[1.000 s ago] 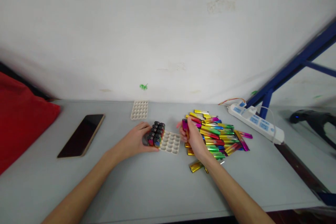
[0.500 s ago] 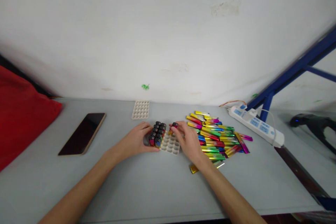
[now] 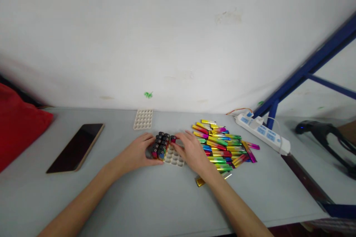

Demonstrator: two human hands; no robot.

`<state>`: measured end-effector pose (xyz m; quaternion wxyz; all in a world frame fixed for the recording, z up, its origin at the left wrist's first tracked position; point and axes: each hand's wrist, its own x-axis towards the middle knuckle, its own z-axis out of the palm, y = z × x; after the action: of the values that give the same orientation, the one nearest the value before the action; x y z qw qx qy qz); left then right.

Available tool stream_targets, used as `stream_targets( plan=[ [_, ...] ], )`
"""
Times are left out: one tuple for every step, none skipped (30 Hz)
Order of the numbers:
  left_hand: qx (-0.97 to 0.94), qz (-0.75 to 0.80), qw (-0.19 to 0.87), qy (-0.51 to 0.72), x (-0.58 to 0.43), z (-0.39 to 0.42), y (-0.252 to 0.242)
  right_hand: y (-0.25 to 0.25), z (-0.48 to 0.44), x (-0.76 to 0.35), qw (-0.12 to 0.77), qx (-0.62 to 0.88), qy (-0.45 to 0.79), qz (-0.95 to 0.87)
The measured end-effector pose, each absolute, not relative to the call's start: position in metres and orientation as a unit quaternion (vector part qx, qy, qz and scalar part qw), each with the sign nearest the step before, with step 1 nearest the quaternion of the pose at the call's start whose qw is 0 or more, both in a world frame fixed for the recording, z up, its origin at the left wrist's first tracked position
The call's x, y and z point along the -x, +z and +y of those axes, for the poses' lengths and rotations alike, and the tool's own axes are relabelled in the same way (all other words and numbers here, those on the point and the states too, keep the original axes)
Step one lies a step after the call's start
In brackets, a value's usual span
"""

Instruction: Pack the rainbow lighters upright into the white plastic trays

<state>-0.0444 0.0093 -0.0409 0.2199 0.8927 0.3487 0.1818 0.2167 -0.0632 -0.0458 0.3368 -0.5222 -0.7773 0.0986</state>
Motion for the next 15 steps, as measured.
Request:
stream_targets(
  plan=[
    [-0.893,0.35,0.219,0.181,0.045,0.009,-0.041,-0.043,-0.063,-0.222,0.338,0.523,0.088,-0.778],
    [-0.893,0.351,0.218,0.179,0.045,0.01,-0.041,-0.041,-0.063,-0.23,0.342,0.528,0.079,-0.773],
    [-0.893,0.353,0.217,0.177,0.045,0.009,-0.042,-0.039,-0.062,-0.239,0.348,0.539,0.069,-0.764],
    [-0.893,0.354,0.215,0.175,0.045,0.009,-0.041,-0.038,-0.061,-0.25,0.353,0.554,0.056,-0.752],
    [-0.894,0.354,0.212,0.174,0.045,0.009,-0.041,-0.038,-0.059,-0.261,0.352,0.573,0.042,-0.739],
    [-0.895,0.353,0.21,0.172,0.045,0.009,-0.041,-0.038,-0.057,-0.273,0.342,0.596,0.028,-0.726],
    [-0.896,0.353,0.208,0.171,0.045,0.008,-0.041,-0.039,-0.055,-0.284,0.323,0.622,0.017,-0.713],
    [-0.897,0.352,0.207,0.17,0.045,0.008,-0.04,-0.04,-0.053,-0.295,0.296,0.649,0.012,-0.701],
    [-0.897,0.353,0.206,0.17,0.045,0.007,-0.04,-0.04,-0.051,-0.303,0.266,0.671,0.016,-0.691],
    [-0.896,0.355,0.206,0.171,0.045,0.007,-0.04,-0.041,-0.05,-0.31,0.238,0.689,0.023,-0.684],
    [-0.894,0.358,0.205,0.175,0.044,0.007,-0.04,-0.04,-0.049,-0.314,0.214,0.7,0.032,-0.681],
    [-0.892,0.36,0.205,0.18,0.044,0.007,-0.04,-0.039,-0.049,-0.317,0.197,0.706,0.041,-0.679],
    [-0.891,0.362,0.203,0.185,0.044,0.007,-0.041,-0.038,-0.049,-0.318,0.183,0.71,0.047,-0.679],
    [-0.89,0.363,0.201,0.191,0.044,0.007,-0.042,-0.036,-0.049,-0.317,0.17,0.713,0.051,-0.678],
    [-0.889,0.364,0.199,0.194,0.043,0.007,-0.042,-0.034,-0.049,-0.316,0.156,0.717,0.054,-0.677]
  ],
)
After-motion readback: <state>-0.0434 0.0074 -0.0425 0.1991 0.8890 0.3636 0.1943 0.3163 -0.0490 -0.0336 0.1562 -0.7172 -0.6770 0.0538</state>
